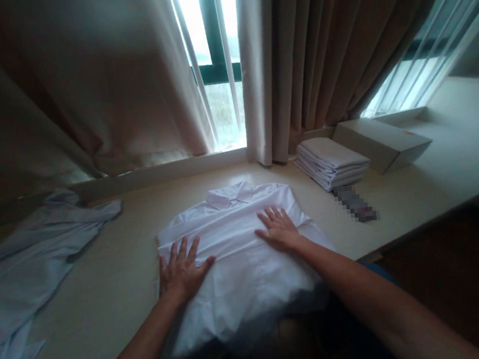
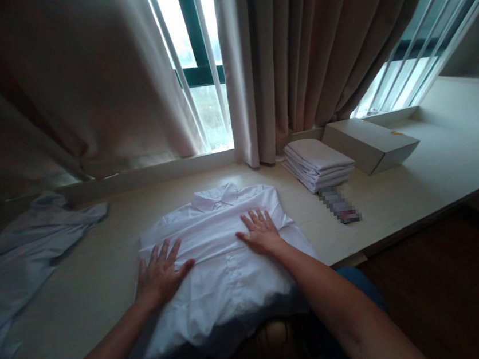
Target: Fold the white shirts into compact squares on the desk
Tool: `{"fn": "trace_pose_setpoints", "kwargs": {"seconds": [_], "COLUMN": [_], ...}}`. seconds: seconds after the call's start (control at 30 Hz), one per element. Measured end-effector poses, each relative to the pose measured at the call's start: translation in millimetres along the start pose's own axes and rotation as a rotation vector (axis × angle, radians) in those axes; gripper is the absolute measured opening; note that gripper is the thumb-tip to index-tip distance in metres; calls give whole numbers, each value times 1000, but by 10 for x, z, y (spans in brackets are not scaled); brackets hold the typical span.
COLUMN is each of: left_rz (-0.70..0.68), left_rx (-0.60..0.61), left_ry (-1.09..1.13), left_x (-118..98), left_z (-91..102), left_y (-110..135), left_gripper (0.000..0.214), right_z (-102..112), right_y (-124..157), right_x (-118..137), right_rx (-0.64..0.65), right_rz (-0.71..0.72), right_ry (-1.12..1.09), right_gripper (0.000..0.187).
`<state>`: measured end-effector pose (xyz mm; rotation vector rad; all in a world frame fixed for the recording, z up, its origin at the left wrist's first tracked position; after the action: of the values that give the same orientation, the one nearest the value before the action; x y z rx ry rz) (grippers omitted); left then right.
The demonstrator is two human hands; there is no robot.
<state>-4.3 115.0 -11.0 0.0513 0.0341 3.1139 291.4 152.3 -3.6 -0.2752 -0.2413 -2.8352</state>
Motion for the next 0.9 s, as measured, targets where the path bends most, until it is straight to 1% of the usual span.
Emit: {"fn": "trace_pose_setpoints", "kwargs": {"seconds": [0.07, 0.1, 0.13, 0.2, 0.37, 0.53, 0.6, 0.67, 0.7, 0.77, 0.83, 0.9], "left_rz": [2, 3, 5, 11, 11, 7, 7, 11, 17, 27, 32, 26], "left_rx": [8, 11, 13, 14, 0, -32, -33, -19, -8, 7, 8, -1], "left_ry": [-2, -4, -7, -15, -21, -6, 2, 11, 16, 27, 35, 40], "left_x": [-2, -3, -3, -2, 14, 26, 16, 8, 8, 13, 22, 27], "left_z": [0, -1, -2, -4, -19, -8, 9, 21, 23, 21, 17, 13], "left_y": [-15, -21, -26, -33, -37, -14, 2, 14, 18, 21, 22, 20], "left_gripper": [82, 82, 82, 82, 84, 84, 84, 84, 83, 83, 84, 84], "right_z": [79, 103, 117, 124, 94, 65, 112, 203, 239, 242, 178, 115], "right_y": [85, 118, 143, 166, 143, 91, 30, -62, -117, -232, -318, -355], "right_x": [-384, -531, -644, -770, -800, -817, -812, -781, -760, -737, -762, -807], "right_rx": [-20, -27, -34, -51, -103, -64, -67, -114, -134, -122, -79, -70], "right_rz": [-82, -119, -151, -194, -239, -252, -241, -214, -194, -163, -172, -195], "right_ry": [19, 28, 35, 42, 33, 55, 76, 109, 123, 125, 103, 87], "right_gripper": [77, 77, 77, 79, 87, 92, 93, 94, 94, 94, 89, 83]}}
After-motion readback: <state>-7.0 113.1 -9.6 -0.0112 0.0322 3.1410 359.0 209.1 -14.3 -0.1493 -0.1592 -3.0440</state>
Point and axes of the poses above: each hand's wrist, its own y-axis away from the middle knuckle, its own z-axis out of the back of the hand, x = y × z, the point moved 8 cm from there along -y, towards the middle knuckle, and after that the axes turned 6 degrees about x, right-handed, at the moved point
